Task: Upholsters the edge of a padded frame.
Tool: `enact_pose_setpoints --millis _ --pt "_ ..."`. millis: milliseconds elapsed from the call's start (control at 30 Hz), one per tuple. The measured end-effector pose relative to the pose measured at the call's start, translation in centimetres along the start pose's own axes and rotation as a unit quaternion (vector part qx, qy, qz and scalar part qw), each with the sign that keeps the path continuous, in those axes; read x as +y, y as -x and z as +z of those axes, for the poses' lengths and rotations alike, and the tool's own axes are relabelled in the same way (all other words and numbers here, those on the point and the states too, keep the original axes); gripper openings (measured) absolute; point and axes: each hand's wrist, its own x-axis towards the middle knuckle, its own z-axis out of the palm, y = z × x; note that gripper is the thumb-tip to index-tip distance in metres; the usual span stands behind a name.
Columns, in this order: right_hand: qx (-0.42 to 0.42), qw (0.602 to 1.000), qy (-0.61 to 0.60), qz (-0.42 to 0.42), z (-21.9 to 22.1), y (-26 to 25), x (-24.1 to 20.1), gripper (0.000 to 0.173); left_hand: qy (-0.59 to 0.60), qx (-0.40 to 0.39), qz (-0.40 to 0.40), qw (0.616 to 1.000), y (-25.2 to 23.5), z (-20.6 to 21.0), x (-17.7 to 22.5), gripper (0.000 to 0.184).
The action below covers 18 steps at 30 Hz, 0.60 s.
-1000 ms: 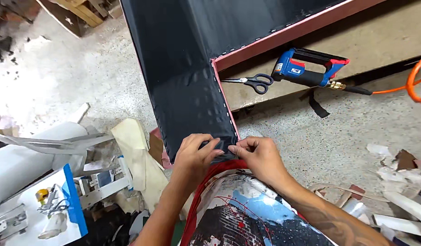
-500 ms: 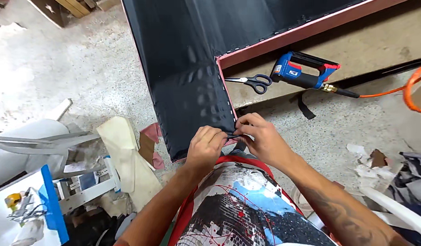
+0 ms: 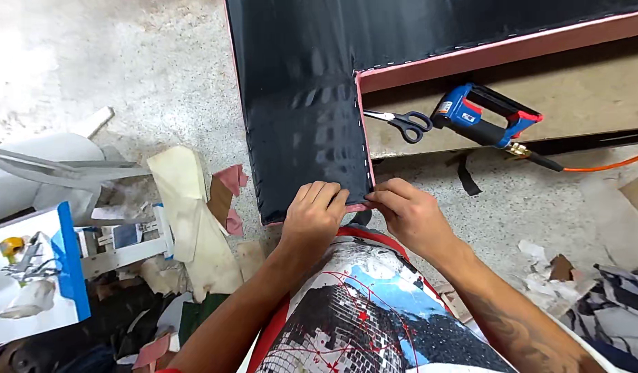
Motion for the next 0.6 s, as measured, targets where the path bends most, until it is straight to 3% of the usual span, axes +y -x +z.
enact_pose_setpoints --millis 200,433,600 --pt "-0.012 0.996 -0.002 -0.091 -0.1 0.5 1.2 0.021 -0.017 -0.102 0.038 0.994 -0.3 -1.0 0.2 0.027" --pt "-0.038 0.991 0.014 -0.127 -0.7 1.2 1.5 0.023 -0.011 -0.061 0.075 0.995 -0.5 -1.3 0.8 0.018" --pt "-0.005 0.988 0.008 -0.155 0.7 2.2 2.4 0.024 0.013 -0.033 0.063 0.997 0.2 1.5 1.1 0.035"
